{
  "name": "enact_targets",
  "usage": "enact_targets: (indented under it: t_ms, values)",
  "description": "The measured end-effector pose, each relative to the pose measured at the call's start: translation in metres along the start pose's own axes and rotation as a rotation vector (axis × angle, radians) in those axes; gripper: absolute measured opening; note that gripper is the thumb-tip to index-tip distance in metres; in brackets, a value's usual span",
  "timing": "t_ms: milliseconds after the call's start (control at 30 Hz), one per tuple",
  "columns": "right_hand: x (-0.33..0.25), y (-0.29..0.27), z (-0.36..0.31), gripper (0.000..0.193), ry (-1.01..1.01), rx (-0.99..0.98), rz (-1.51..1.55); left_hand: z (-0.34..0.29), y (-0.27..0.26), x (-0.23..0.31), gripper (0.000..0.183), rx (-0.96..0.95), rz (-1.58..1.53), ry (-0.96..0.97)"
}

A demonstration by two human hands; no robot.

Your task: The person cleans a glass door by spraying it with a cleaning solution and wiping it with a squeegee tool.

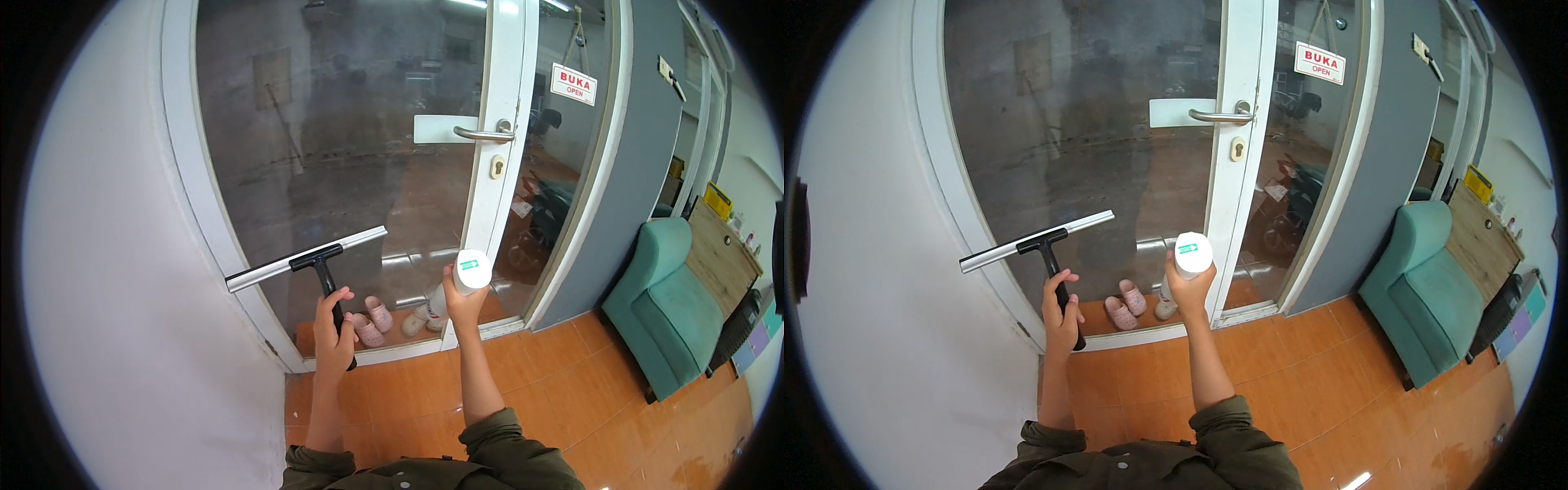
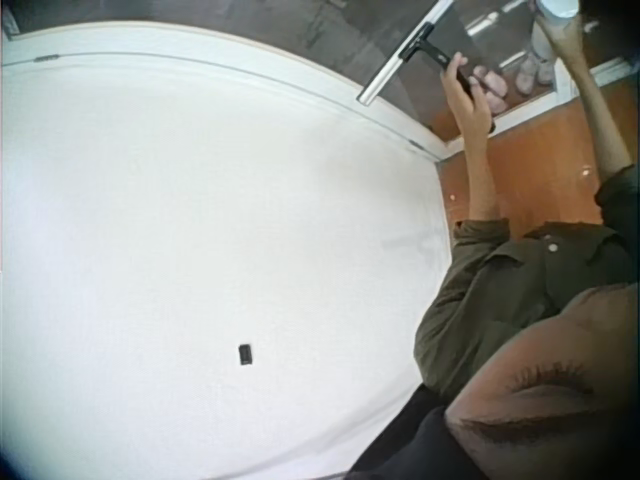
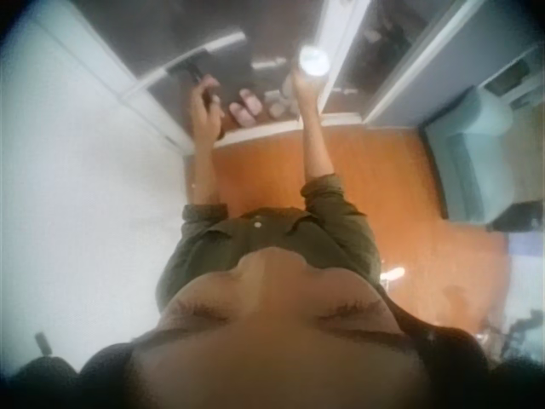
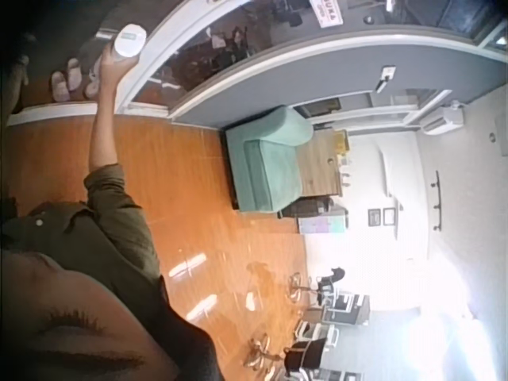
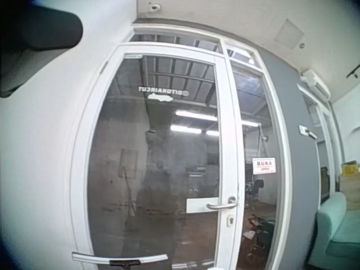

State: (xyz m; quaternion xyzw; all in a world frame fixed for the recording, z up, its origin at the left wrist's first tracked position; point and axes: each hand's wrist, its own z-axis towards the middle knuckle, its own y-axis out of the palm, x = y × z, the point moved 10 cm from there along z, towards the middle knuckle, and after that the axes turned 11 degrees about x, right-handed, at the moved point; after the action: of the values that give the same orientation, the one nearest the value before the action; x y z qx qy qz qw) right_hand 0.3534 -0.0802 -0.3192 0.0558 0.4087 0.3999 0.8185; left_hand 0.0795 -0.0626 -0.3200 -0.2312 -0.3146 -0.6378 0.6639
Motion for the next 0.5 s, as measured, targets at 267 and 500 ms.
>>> enact_targets:
  t_ms: [267,500]
  values:
    - [-0.023,0.034,0.005,0.029,-0.098,-0.104,0.070,0.003,-0.007,-0.014,0.048,0.020,0.029,0.120]
    - [-0.021,0.095,-0.003,0.025,0.228,-0.197,0.331,0.022,-0.028,-0.030,0.064,0.100,0.103,-0.020]
